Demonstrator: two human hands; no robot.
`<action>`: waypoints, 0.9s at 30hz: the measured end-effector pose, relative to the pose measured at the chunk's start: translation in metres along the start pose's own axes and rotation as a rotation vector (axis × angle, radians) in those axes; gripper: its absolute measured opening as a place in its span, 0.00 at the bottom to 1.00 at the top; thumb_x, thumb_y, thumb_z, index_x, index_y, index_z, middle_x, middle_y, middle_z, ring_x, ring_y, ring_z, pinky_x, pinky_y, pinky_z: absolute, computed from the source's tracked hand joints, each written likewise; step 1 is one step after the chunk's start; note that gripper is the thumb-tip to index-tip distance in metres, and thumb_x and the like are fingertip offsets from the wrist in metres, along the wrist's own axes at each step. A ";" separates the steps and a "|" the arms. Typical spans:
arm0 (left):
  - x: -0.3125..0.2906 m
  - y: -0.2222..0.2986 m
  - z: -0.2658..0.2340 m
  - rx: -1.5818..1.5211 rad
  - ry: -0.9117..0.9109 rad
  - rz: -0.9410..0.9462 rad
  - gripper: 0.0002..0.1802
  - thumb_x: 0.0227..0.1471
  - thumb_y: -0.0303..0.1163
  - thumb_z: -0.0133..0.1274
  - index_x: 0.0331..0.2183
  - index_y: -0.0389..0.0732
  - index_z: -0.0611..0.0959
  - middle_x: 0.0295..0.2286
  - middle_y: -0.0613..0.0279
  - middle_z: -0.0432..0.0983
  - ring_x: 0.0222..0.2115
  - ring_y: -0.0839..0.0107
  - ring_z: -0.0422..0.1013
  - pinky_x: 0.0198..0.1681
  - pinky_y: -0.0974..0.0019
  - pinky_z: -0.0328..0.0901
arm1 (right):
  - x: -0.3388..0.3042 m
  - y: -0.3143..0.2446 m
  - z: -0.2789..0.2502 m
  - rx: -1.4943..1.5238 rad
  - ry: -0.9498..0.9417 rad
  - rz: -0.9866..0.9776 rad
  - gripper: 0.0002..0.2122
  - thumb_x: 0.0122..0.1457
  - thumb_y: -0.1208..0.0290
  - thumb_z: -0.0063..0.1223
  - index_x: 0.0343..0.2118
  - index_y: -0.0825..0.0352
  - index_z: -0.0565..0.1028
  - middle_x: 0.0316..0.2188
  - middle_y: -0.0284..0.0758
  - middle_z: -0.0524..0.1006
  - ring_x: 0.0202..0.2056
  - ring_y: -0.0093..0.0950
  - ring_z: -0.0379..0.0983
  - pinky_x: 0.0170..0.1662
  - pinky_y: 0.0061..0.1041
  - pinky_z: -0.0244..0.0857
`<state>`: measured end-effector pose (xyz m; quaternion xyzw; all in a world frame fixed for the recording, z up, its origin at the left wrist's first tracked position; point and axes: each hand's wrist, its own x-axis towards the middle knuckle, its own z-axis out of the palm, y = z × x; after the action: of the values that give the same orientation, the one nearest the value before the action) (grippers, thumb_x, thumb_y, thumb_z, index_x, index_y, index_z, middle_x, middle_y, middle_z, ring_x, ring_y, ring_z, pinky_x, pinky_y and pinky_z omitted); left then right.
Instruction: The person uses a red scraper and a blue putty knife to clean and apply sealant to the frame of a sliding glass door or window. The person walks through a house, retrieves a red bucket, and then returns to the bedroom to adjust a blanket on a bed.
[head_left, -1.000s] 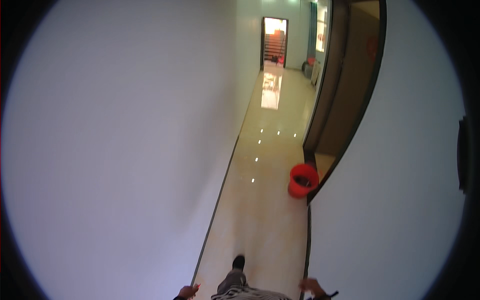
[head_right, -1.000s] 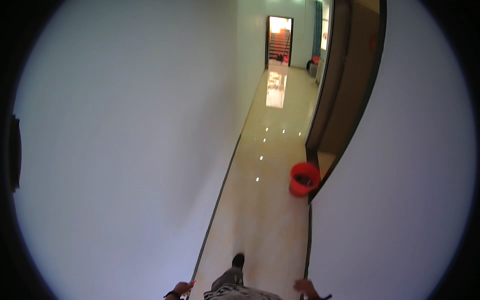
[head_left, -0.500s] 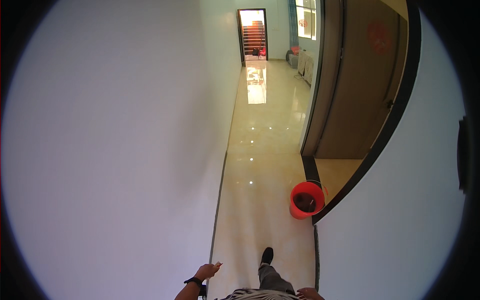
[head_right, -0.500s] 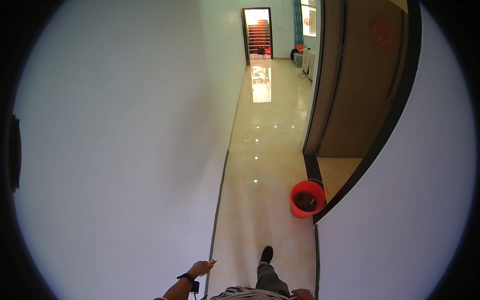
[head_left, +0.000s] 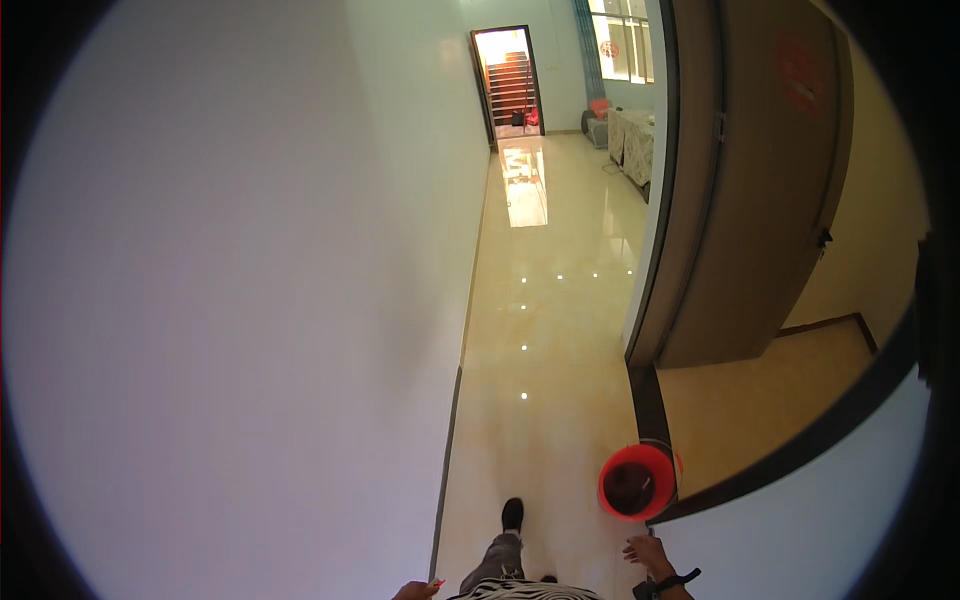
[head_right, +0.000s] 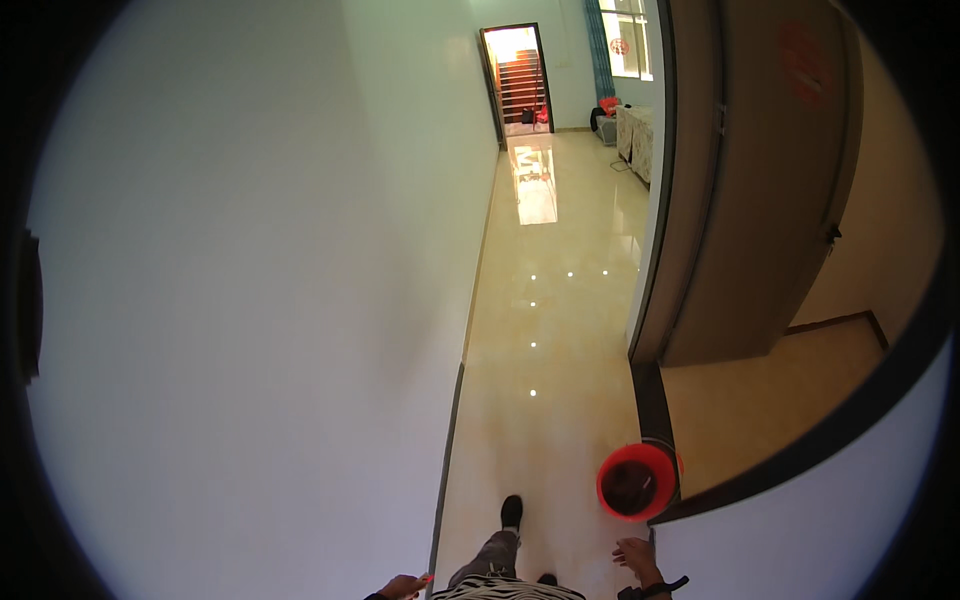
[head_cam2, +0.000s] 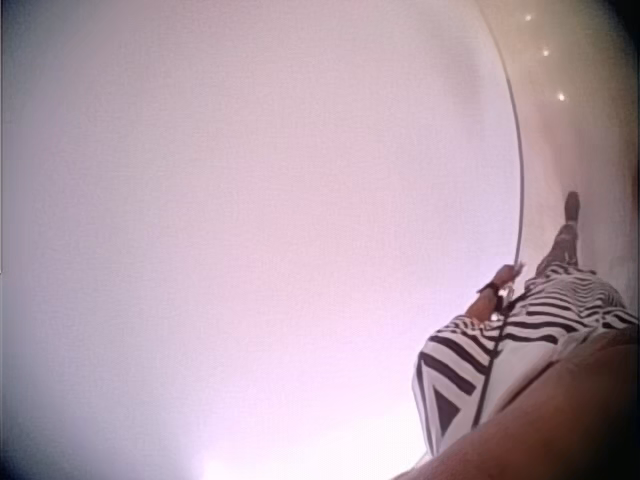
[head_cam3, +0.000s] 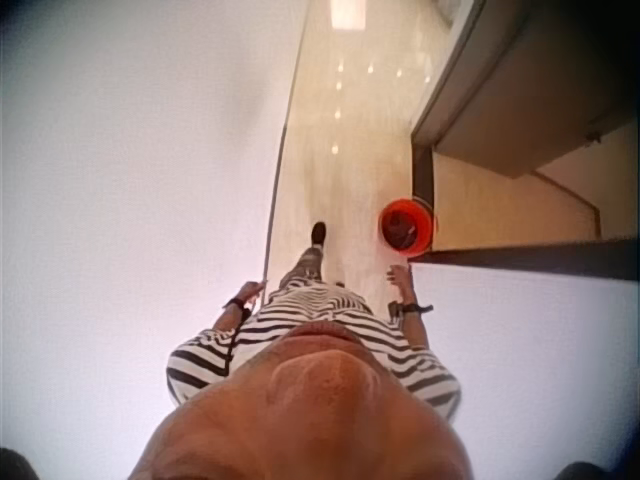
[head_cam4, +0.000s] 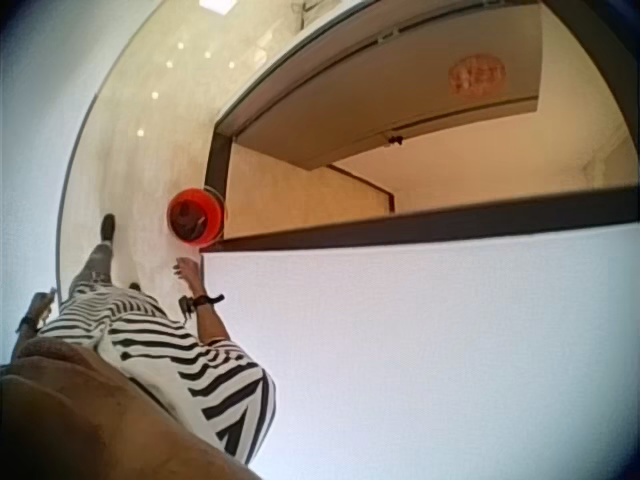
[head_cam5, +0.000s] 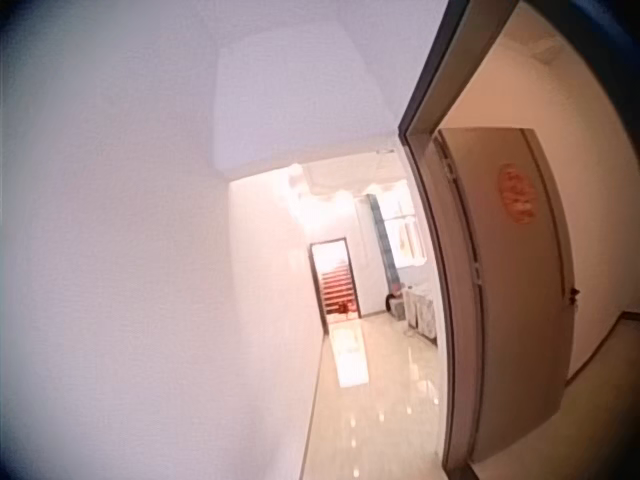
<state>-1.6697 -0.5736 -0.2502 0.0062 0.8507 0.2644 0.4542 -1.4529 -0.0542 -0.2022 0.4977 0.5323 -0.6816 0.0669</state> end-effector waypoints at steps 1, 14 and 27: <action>0.016 0.012 -0.008 0.038 0.018 0.051 0.34 0.44 0.63 0.46 0.19 0.36 0.79 0.15 0.57 0.73 0.13 0.68 0.67 0.19 0.65 0.64 | 0.013 -0.010 0.001 0.007 0.007 0.002 0.12 0.55 0.65 0.48 0.35 0.69 0.71 0.25 0.39 0.76 0.22 0.28 0.73 0.24 0.25 0.66; 0.248 0.354 -0.177 0.226 -0.105 0.144 0.26 0.49 0.51 0.43 0.19 0.36 0.74 0.12 0.61 0.70 0.11 0.70 0.66 0.15 0.66 0.62 | 0.085 -0.131 0.043 0.096 0.090 0.118 0.14 0.57 0.62 0.45 0.38 0.68 0.71 0.28 0.37 0.76 0.27 0.27 0.74 0.28 0.23 0.68; 0.366 0.502 -0.177 0.572 -0.269 0.110 0.30 0.47 0.55 0.39 0.21 0.35 0.79 0.17 0.55 0.74 0.18 0.62 0.72 0.24 0.62 0.67 | 0.237 -0.264 -0.014 0.266 0.157 0.068 0.11 0.57 0.64 0.45 0.35 0.66 0.72 0.24 0.33 0.76 0.22 0.22 0.73 0.24 0.19 0.67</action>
<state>-2.1376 -0.1290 -0.2242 0.2144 0.8214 0.0352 0.5274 -1.7260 0.1727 -0.2053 0.5717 0.4236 -0.7025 -0.0182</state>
